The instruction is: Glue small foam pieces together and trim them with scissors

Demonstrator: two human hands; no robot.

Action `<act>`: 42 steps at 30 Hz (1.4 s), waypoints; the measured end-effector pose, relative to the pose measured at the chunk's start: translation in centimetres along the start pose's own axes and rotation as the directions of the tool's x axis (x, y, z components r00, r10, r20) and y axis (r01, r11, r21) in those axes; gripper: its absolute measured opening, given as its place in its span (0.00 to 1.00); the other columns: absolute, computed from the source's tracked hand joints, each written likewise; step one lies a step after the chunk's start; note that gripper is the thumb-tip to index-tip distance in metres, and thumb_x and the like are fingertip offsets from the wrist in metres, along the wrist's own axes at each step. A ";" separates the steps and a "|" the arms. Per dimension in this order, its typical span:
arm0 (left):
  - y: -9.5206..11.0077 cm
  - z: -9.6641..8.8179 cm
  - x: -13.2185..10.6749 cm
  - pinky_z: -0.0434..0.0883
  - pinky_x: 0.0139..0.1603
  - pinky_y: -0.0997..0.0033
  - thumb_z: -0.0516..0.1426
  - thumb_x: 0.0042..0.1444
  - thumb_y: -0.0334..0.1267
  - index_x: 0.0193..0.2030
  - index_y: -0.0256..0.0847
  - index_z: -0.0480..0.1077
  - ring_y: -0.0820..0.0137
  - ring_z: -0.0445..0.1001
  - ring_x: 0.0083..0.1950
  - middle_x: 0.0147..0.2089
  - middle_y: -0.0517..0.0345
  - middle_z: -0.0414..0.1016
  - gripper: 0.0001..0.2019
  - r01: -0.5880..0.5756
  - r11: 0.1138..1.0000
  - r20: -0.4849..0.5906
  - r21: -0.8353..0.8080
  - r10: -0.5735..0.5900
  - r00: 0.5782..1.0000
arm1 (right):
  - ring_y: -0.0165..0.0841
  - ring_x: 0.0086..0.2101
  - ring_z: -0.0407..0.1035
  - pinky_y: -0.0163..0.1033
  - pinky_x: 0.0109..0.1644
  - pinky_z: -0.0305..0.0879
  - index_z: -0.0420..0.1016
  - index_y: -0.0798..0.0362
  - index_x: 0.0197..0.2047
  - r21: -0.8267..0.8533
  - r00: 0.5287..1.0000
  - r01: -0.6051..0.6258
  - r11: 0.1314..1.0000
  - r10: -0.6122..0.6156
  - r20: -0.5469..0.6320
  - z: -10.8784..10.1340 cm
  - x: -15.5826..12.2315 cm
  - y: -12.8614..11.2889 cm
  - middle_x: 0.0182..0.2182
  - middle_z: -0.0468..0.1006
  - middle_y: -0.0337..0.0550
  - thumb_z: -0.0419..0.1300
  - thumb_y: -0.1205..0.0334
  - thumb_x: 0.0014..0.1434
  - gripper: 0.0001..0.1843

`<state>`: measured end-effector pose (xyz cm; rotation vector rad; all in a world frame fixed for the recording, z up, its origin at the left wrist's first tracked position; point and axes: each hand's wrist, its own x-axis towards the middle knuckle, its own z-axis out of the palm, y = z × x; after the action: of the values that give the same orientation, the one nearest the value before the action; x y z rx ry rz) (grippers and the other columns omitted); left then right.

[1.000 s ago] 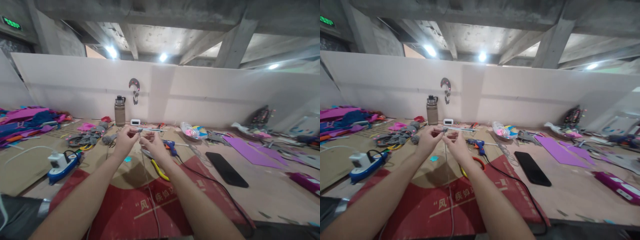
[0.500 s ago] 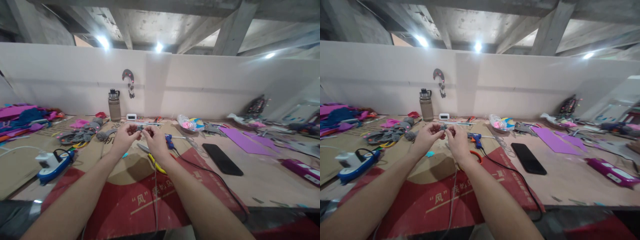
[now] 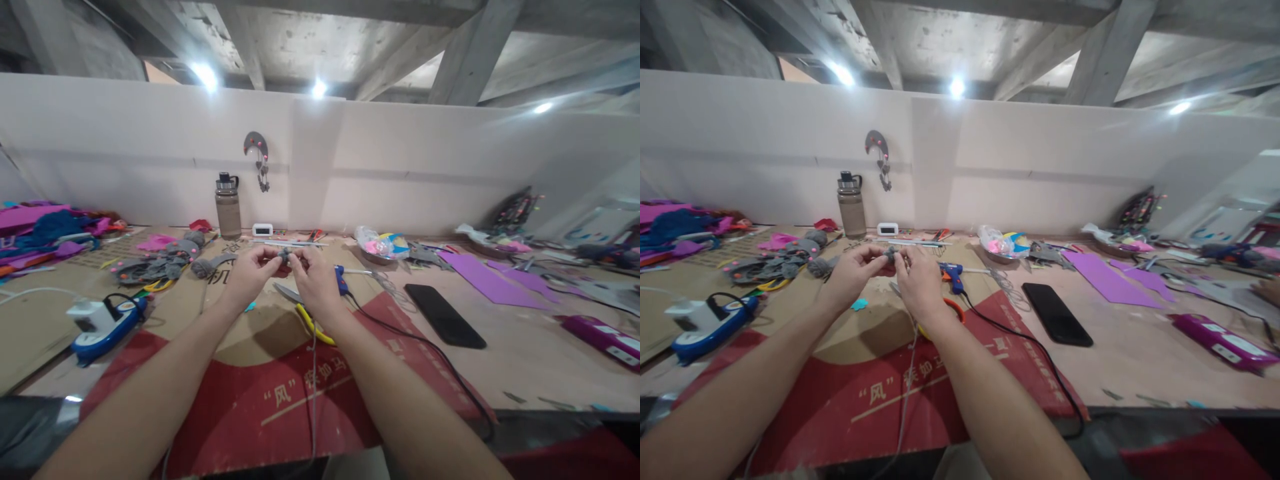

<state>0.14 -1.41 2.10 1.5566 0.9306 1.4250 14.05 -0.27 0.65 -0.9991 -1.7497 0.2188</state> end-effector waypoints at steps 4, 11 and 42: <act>-0.4 -0.3 0.1 0.74 0.31 0.70 0.58 0.49 0.41 0.36 0.35 0.71 0.70 0.74 0.31 0.31 0.55 0.74 0.11 -0.045 0.992 0.012 0.117 0.044 0.999 | 0.32 0.33 0.64 0.37 0.37 0.57 0.69 0.51 0.32 -0.024 1.000 0.003 1.000 -0.003 0.031 -0.1 0.0 -0.1 0.31 0.72 0.41 0.49 0.57 0.60 0.12; 0.0 -0.3 0.0 0.67 0.25 0.75 0.57 0.50 0.40 0.35 0.37 0.71 0.76 0.68 0.23 0.26 0.58 0.72 0.09 -0.076 0.968 0.006 0.239 0.077 0.997 | 0.30 0.29 0.62 0.35 0.33 0.53 0.68 0.52 0.30 -0.073 0.997 -0.048 0.996 0.052 0.058 -0.3 0.1 -0.4 0.28 0.71 0.40 0.48 0.58 0.61 0.13; -1.2 -0.7 0.5 0.72 0.30 0.70 0.60 0.47 0.39 0.33 0.36 0.71 0.73 0.71 0.27 0.27 0.57 0.72 0.09 0.000 1.000 -0.068 0.008 0.001 0.998 | 0.28 0.25 0.59 0.34 0.31 0.53 0.63 0.52 0.40 0.096 0.994 -0.064 0.993 0.055 0.089 -0.4 -0.2 -0.7 0.26 0.66 0.35 0.52 0.62 0.56 0.07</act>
<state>-0.50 -0.38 1.26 1.5226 0.9776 1.4845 14.00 -0.97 1.13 -0.9830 -1.7708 0.3879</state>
